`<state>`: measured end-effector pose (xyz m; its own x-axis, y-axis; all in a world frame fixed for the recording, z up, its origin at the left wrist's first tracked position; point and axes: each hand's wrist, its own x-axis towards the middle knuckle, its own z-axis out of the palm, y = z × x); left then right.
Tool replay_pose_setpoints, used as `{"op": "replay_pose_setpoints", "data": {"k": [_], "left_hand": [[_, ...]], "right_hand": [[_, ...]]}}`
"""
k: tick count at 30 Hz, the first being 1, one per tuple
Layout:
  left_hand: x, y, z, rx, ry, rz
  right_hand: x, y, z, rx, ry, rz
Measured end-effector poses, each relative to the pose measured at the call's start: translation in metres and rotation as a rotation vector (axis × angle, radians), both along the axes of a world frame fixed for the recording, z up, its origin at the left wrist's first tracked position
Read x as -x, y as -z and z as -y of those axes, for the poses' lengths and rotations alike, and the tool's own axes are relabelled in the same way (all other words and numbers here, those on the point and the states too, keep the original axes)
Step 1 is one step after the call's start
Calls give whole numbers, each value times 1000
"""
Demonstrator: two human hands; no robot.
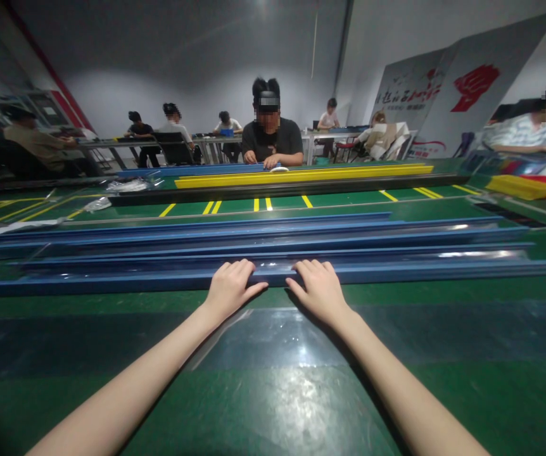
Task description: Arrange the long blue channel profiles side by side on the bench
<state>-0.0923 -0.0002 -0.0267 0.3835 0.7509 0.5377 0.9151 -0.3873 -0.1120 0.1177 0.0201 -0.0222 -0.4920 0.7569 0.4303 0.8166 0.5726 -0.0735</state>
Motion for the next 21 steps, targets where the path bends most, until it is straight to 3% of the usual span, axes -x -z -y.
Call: {"op": "replay_pose_setpoints", "data": {"k": [12, 21], "left_hand": [[1, 1, -1, -76, 33, -14], [1, 4, -1, -94, 29, -15]], "right_hand": [[16, -8, 1, 79, -56, -136], [21, -6, -2, -6, -40, -92]]}}
